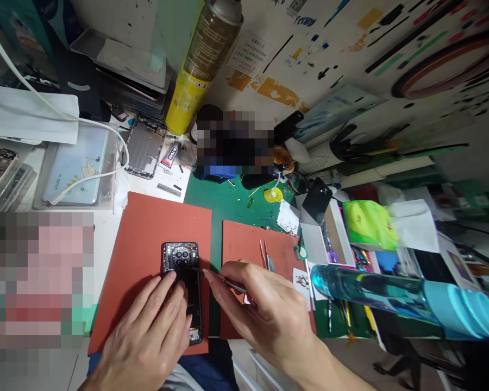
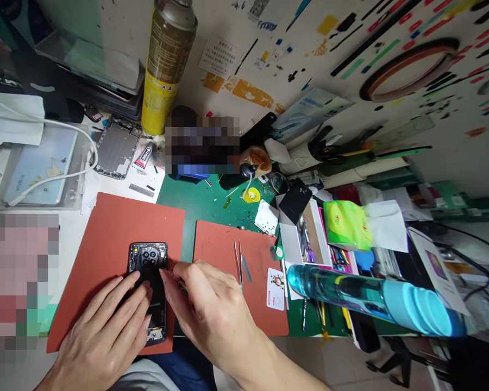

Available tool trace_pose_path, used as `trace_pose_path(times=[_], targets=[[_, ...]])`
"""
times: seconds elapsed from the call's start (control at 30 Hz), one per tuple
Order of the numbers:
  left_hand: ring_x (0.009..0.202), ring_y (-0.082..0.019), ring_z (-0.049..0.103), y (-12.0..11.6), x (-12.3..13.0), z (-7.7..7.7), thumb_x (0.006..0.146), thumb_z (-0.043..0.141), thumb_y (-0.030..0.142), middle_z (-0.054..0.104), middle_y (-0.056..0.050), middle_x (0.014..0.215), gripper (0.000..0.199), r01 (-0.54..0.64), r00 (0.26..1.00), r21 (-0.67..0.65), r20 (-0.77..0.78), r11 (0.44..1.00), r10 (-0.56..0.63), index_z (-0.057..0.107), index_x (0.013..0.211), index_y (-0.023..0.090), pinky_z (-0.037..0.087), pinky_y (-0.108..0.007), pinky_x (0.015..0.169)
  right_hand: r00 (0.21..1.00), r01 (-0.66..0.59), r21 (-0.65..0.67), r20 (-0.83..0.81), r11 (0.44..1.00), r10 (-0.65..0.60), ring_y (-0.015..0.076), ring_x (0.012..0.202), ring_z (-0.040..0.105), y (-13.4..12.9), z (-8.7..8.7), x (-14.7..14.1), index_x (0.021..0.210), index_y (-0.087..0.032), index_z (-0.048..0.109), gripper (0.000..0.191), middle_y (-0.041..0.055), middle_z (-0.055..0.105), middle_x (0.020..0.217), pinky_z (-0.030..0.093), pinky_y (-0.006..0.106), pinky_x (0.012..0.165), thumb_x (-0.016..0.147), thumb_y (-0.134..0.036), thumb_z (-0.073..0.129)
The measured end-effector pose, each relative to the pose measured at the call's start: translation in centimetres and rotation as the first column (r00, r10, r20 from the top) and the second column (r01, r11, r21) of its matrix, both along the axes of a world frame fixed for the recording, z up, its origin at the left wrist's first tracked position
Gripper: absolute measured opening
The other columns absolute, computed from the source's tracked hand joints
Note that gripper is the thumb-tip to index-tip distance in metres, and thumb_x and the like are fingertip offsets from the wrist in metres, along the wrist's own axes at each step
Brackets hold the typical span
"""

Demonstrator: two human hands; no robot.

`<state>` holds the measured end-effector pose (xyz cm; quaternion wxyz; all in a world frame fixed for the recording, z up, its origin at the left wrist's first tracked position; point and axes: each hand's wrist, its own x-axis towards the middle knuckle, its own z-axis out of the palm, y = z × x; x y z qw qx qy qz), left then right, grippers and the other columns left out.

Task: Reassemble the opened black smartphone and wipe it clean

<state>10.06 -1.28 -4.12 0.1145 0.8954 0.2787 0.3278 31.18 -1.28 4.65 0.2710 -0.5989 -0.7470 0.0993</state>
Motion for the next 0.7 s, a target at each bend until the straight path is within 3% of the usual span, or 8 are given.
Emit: trace_pose_path(times=[0.1,0.3,0.47,0.57,0.7], targets=[[0.139,-0.041,0.061,0.2,0.1,0.2,0.098,0.068,0.013,0.079,-0.019,0.125,0.017,-0.004,1.000,-0.003,-0.011,1.000,0.004,0.078,0.106,0.003,0.044,-0.056,0.122,1.000,-0.007,-0.026,-0.009,1.000,0.007,0.0134,0.060,0.059,-0.1,-0.1,-0.2,0.101,-0.022,0.055,0.016,0.0005,0.067,0.078,0.049,0.027,0.055,0.102,-0.007,0.061],[0.134,-0.040,0.065,0.3,0.1,0.4,0.100,0.066,0.013,0.079,-0.017,0.125,0.019,-0.006,1.000,0.026,-0.015,1.000,0.006,0.078,0.111,0.004,0.048,-0.055,0.117,0.998,0.044,0.025,0.050,0.999,-0.045,0.0125,0.056,0.056,-0.3,-0.9,-0.7,0.097,-0.022,0.055,0.020,-0.0011,0.067,0.074,0.046,0.028,0.052,0.100,-0.004,0.064],[0.131,-0.041,0.066,0.5,0.1,0.5,0.098,0.067,0.011,0.080,-0.017,0.124,0.019,0.007,1.000,0.030,-0.021,1.000,-0.006,0.078,0.111,0.003,0.051,-0.056,0.114,0.999,0.053,0.014,0.002,0.999,-0.053,0.0114,0.057,0.060,-0.8,0.2,-0.2,0.099,-0.021,0.059,0.017,-0.0012,0.070,0.077,0.050,0.026,0.053,0.100,-0.006,0.066],[0.132,-0.042,0.065,0.6,0.1,0.6,0.098,0.069,0.010,0.079,-0.018,0.126,0.026,0.010,1.000,0.034,-0.029,0.999,-0.009,0.076,0.120,-0.001,0.052,-0.056,0.112,0.967,0.240,0.069,-0.108,0.968,-0.232,0.0101,0.057,0.065,-0.8,0.5,0.8,0.102,-0.022,0.064,0.015,-0.0024,0.071,0.079,0.055,0.022,0.056,0.098,-0.011,0.073],[0.133,-0.041,0.064,0.6,0.0,0.8,0.097,0.069,0.008,0.078,-0.019,0.128,0.030,0.021,1.000,0.009,-0.004,1.000,-0.021,0.075,0.124,-0.002,0.050,-0.057,0.113,0.816,0.500,0.055,-0.363,0.864,-0.450,0.0151,0.073,0.076,0.9,-1.1,2.1,0.098,-0.024,0.067,0.012,-0.0007,0.076,0.085,0.063,0.025,0.067,0.095,-0.022,0.079]])
